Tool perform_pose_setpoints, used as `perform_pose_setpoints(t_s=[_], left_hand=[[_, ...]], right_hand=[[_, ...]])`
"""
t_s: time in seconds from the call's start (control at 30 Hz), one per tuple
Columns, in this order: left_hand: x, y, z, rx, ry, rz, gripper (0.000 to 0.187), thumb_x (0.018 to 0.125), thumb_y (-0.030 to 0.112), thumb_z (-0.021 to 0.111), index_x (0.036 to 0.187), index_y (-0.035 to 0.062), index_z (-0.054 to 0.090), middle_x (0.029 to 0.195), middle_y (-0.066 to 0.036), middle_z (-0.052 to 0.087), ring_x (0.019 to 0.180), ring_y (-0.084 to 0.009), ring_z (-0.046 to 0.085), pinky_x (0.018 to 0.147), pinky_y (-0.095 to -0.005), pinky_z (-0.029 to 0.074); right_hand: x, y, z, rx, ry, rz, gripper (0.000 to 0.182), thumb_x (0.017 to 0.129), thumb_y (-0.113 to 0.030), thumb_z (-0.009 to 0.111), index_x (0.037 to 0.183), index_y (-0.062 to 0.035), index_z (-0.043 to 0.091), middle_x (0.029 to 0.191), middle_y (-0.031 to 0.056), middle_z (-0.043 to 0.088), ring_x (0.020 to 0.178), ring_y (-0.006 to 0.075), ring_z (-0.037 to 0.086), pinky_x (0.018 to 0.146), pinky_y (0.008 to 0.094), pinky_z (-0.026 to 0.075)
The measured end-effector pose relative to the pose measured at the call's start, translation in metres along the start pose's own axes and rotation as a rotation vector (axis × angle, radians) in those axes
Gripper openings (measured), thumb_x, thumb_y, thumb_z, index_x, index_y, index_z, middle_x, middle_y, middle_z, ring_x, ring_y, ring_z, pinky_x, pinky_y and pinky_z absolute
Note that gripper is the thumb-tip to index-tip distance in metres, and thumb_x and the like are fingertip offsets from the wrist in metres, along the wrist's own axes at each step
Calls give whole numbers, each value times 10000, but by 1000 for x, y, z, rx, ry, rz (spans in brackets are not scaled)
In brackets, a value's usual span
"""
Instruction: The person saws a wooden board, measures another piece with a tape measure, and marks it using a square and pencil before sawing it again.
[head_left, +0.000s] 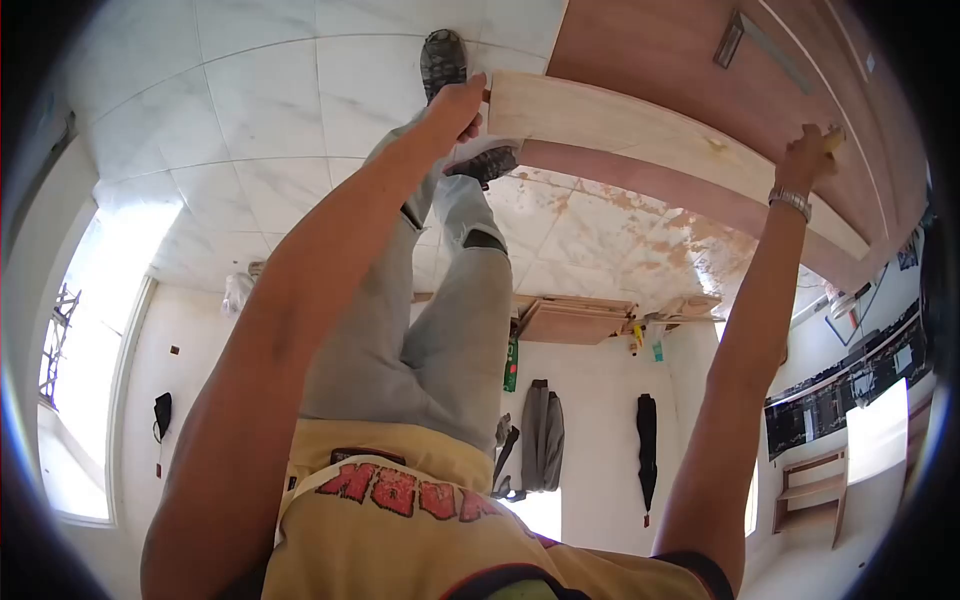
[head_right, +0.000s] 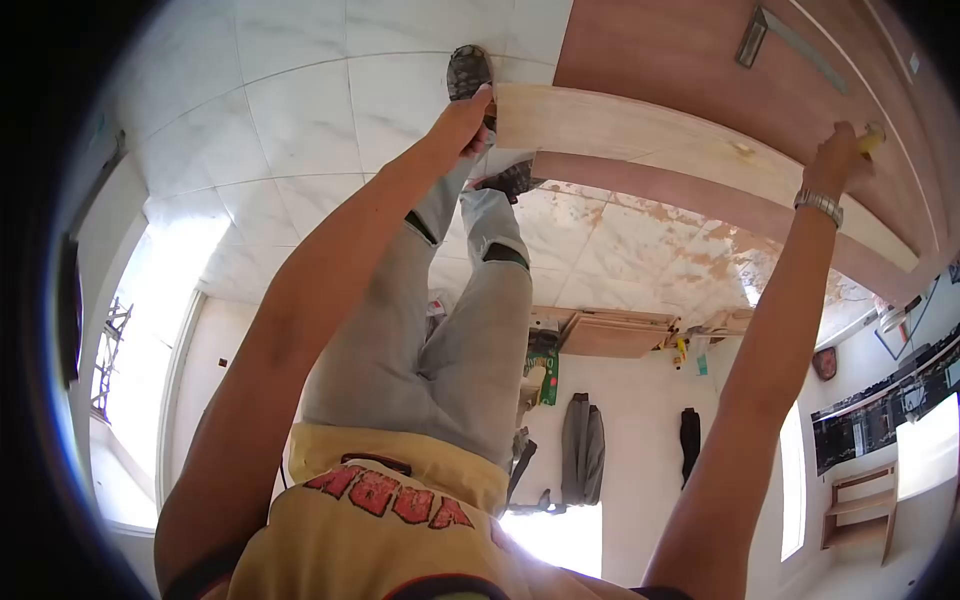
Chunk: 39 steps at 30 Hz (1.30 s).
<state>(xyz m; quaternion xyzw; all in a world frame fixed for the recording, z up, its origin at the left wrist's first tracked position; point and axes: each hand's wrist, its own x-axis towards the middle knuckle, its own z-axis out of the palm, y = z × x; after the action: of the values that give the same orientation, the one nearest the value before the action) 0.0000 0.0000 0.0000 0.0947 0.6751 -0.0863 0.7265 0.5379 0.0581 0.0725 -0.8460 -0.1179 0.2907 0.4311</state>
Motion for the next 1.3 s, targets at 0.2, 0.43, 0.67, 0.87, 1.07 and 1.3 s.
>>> perform_pose_setpoints(t_s=[0.2, 0.43, 0.67, 0.87, 1.07, 1.3], left_hand=[[-27, 13, -9, 40, -2, 343, 506, 980, 541, 590, 1215, 99, 670, 1026, -15, 610, 781, -110, 596, 724, -250, 498], [-5, 20, 1, -5, -131, 404, 342, 983, 262, 675, 1240, 42, 623, 1021, -12, 616, 838, -101, 608, 775, -247, 524], [-9, -16, 17, 22, 84, 787, 236, 960, 144, 656, 1170, 35, 641, 953, -60, 675, 746, -122, 648, 659, -285, 522], [-33, -18, 20, 164, 213, 1160, 215, 938, 104, 650, 1151, 71, 652, 807, -55, 717, 728, -124, 678, 680, -275, 523], [-45, 4, 6, 174, 16, 1089, 205, 1024, 142, 604, 1187, 23, 637, 955, -59, 719, 901, -130, 712, 848, -279, 575], [-50, 0, 14, -153, -58, 856, 237, 1006, 208, 651, 1133, 9, 667, 1017, -65, 710, 918, -160, 709, 882, -297, 570]], right_hand=[[-268, -48, -43, 124, 223, -377, 231, 872, -121, 647, 994, -3, 491, 684, 68, 522, 600, 176, 527, 671, 369, 534], [-434, -28, -52, 257, -298, 43, 245, 926, 7, 565, 1166, 46, 533, 693, 9, 506, 510, 74, 443, 512, 284, 468], [-500, -12, -41, -4, -568, 190, 434, 964, -89, 620, 1366, 45, 527, 818, 6, 620, 639, 36, 516, 582, 212, 445], [-505, -16, -33, -122, -534, 91, 472, 962, -125, 638, 1386, 48, 521, 856, 32, 656, 661, 39, 524, 597, 226, 447], [-502, 0, -1, 22, -472, 173, 435, 998, -164, 606, 1378, 33, 531, 817, 8, 617, 624, 34, 500, 556, 220, 432], [-520, 48, 35, 180, -441, 222, 391, 1047, -194, 543, 1376, 18, 537, 776, -24, 572, 589, 23, 454, 508, 215, 400]])
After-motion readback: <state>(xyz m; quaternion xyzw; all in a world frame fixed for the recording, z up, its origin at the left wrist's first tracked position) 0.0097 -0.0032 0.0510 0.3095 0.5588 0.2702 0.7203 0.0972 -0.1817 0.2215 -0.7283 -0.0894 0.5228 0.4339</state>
